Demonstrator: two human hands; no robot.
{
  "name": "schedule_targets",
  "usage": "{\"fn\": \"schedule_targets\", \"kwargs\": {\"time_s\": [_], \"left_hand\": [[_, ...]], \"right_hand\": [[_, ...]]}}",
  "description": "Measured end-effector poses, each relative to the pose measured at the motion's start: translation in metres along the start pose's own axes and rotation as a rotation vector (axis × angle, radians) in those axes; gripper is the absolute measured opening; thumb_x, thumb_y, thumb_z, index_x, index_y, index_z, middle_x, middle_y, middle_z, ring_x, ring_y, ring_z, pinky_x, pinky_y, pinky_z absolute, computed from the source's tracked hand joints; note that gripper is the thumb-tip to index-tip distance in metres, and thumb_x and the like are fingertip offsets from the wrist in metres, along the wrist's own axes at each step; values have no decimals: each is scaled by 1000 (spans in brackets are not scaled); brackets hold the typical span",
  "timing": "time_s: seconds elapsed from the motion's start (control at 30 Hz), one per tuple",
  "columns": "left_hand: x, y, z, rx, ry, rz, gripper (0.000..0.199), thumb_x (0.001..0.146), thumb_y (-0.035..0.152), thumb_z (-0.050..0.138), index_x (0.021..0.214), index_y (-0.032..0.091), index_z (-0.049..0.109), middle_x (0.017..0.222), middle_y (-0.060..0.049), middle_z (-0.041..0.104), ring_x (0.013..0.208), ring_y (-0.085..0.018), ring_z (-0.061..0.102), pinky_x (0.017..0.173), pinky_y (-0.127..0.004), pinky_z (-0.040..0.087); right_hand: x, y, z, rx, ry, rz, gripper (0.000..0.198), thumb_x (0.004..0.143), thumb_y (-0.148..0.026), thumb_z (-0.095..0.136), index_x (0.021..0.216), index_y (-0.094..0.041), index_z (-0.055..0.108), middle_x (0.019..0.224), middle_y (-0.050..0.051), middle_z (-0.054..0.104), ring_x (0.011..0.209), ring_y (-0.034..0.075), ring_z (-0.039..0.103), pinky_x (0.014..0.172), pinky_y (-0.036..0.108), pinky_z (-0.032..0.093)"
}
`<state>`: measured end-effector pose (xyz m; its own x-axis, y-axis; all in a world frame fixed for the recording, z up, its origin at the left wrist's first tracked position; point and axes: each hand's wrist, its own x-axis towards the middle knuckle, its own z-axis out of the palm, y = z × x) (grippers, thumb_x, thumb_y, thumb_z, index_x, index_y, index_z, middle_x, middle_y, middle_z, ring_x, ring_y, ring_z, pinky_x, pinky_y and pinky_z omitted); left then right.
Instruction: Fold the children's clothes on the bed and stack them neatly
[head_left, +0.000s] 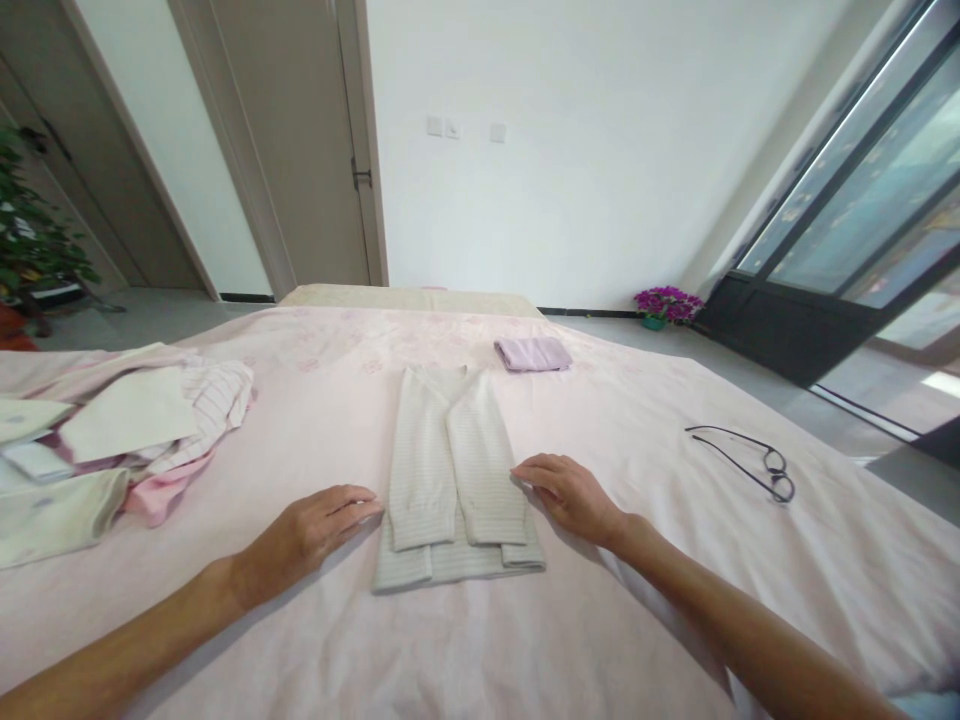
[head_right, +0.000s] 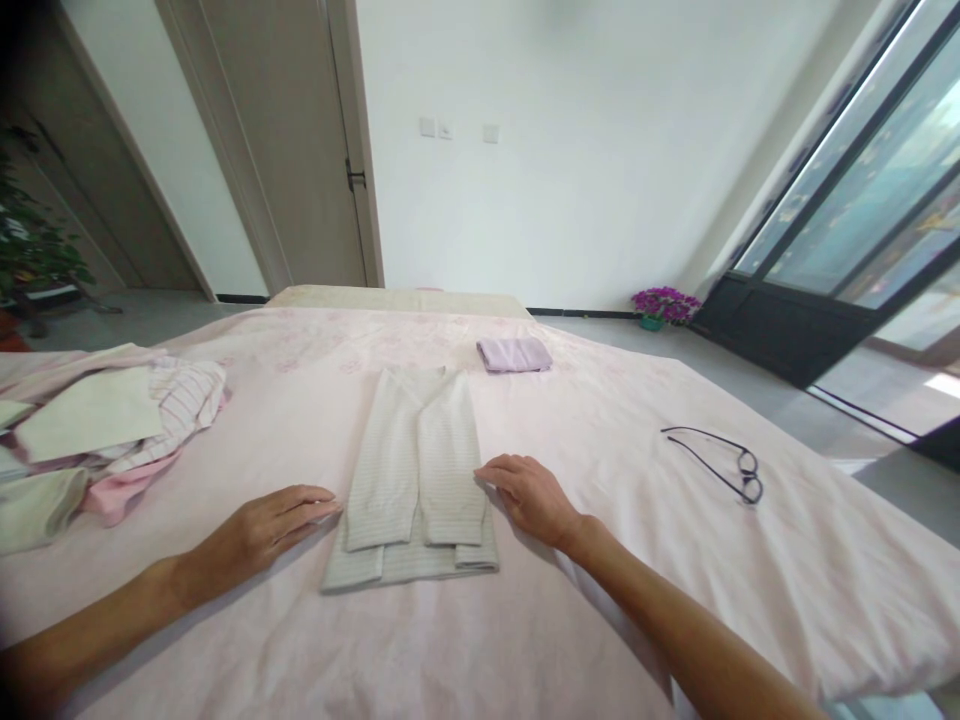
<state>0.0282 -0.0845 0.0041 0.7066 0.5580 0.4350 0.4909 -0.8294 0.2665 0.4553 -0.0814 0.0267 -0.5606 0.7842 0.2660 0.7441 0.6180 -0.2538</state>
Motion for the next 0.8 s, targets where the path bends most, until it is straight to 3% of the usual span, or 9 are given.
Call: {"fn": "schedule_targets", "kwargs": {"time_s": [0.13, 0.3, 0.5, 0.8], "left_hand": [[4, -2, -2, 42, -25, 104, 39, 98, 15, 48, 135, 27, 55, 123, -5, 67, 112, -16, 64, 97, -29, 55], [14, -6, 2, 147, -42, 220, 35, 97, 16, 51, 131, 23, 58, 120, -6, 69, 106, -17, 66, 92, -31, 55], [18, -7, 5, 216, 8, 310, 34, 98, 11, 45, 127, 17, 60, 115, -9, 71, 99, -17, 67, 86, -30, 56], [24, -3, 2, 252, 20, 326, 30, 98, 12, 45, 124, 17, 61, 109, -9, 72, 94, -16, 67, 80, -29, 56]], "right_hand": [[-4, 5, 0, -135, -91, -89, 34, 101, -27, 41, 125, -33, 65, 128, 4, 66, 107, 21, 64, 91, 39, 46], [1, 6, 0, -216, -139, -226, 37, 102, -23, 38, 130, -31, 61, 136, 4, 61, 104, 19, 64, 89, 37, 47], [1, 12, 5, -295, -85, -358, 35, 101, -22, 42, 129, -25, 61, 134, 7, 62, 97, 19, 64, 84, 35, 50], [4, 13, 5, -280, -42, -404, 35, 101, -22, 42, 130, -25, 61, 130, 8, 64, 97, 18, 65, 83, 33, 51]]}}
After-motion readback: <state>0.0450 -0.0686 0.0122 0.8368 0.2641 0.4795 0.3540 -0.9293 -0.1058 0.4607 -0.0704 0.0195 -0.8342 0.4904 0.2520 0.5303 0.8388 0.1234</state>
